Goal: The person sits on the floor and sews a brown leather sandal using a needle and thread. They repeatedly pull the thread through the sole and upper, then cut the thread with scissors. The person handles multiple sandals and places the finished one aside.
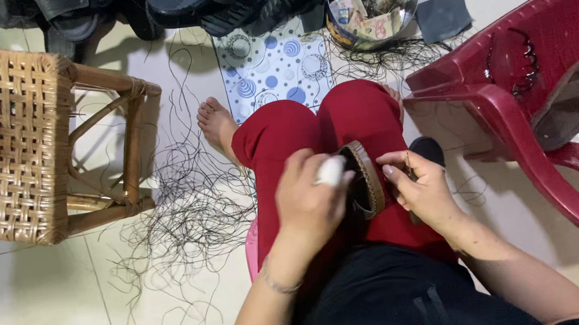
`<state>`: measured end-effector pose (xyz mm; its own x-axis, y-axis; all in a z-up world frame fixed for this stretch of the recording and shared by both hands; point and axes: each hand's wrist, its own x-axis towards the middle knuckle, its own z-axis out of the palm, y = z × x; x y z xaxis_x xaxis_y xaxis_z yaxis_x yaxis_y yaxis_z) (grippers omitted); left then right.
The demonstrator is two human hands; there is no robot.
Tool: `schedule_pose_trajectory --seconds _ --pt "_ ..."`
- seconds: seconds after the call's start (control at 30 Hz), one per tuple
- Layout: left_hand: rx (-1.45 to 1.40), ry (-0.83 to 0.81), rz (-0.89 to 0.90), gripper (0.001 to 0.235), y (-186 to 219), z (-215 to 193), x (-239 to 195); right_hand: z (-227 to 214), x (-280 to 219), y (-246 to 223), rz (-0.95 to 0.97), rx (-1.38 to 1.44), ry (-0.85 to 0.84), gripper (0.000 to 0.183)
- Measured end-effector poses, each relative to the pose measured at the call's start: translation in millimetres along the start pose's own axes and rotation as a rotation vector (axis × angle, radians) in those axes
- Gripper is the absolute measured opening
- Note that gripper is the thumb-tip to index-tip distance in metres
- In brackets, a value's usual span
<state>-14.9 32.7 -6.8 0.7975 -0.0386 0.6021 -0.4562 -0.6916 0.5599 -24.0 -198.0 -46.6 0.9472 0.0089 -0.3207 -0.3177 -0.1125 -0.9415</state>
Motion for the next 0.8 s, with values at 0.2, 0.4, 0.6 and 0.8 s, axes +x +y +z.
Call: schedule_pose_trajectory --seconds 0.2,0.4,0.6,0.8 --pt "0.148 -0.257 0.005 0.015 -4 16 -23 -2 0 -2 -0.002 0.023 0.007 0.017" --pt "0.268 -0.290 -0.067 0.013 -11 -36 -31 -2 4 -3 0.013 -0.019 -0.039 0.018" --pt "-0.043 -0.071 -0.123 0.013 32 -96 8 11 -7 -84 -0.673 -0.375 -0.018 0.017" --pt "-0.441 -0.059 0.011 0.014 57 -96 19 22 0 -108 -1.011 -0.629 -0.321 0.022"
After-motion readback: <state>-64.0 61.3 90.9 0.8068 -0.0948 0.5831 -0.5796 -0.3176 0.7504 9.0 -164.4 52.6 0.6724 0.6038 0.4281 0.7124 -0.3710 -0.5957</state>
